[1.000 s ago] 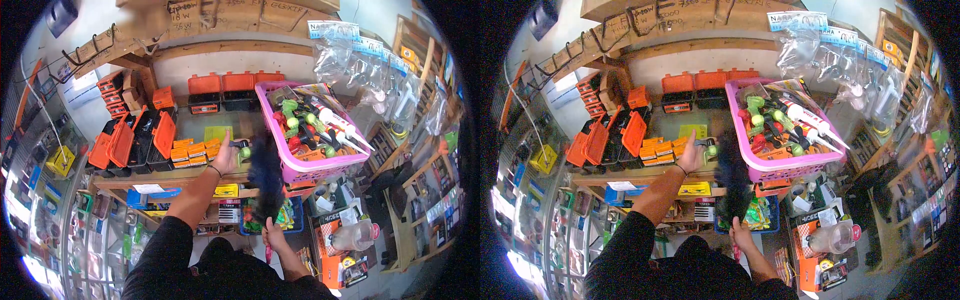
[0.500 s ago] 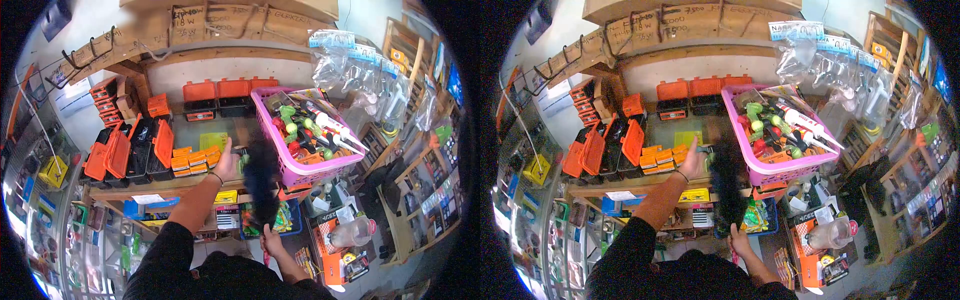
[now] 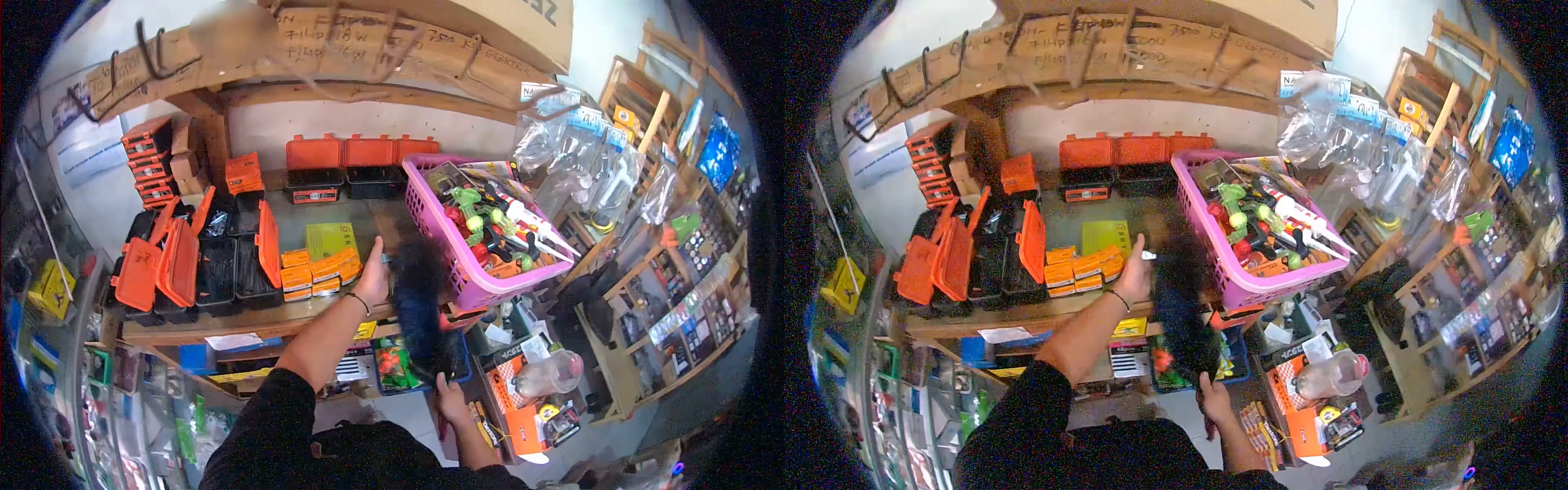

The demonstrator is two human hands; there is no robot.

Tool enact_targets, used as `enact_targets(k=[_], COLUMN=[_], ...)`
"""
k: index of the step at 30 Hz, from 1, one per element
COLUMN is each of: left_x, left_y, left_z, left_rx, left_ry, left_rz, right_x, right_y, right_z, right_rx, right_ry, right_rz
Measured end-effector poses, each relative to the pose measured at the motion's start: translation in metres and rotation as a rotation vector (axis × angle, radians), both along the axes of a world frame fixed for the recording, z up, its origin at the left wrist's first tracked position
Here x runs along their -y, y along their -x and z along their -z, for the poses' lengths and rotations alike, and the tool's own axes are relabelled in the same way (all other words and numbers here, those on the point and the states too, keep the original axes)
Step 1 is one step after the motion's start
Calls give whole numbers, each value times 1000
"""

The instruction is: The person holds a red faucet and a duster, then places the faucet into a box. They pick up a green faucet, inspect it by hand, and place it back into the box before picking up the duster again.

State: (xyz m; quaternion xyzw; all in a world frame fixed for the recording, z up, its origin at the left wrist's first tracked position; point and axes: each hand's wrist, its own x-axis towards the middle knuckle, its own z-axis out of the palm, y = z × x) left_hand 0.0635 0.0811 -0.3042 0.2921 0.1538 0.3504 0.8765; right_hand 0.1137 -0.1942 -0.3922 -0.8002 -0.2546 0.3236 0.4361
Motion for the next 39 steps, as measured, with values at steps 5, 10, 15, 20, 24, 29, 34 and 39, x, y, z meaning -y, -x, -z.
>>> enact_targets(k=[5, 10, 15, 20, 24, 29, 34, 39], left_x=[-25, -16, -33, -34, -16, -19, -11, -16], left_y=[-4, -3, -18, -6, -3, 3, 9, -6], left_z=[26, 25, 43, 40, 22, 21, 8, 21], left_rx=[144, -17, 194, 215, 23, 145, 172, -26], left_ry=[58, -22, 68, 35, -20, 97, 189, 14], left_rz=[337, 130, 316, 362, 182, 283, 353, 87], right_x=[2, 3, -4, 4, 1, 3, 0, -1], right_y=[-1, -17, -25, -24, -31, -6, 10, -17], right_z=[33, 58, 29, 32, 54, 17, 20, 39], right_rx=[8, -38, 120, 256, 131, 24, 121, 153], right_ry=[-32, -123, -40, 56, -42, -35, -1, -25], right_rz=[-83, 41, -80, -245, 103, -35, 7, -6])
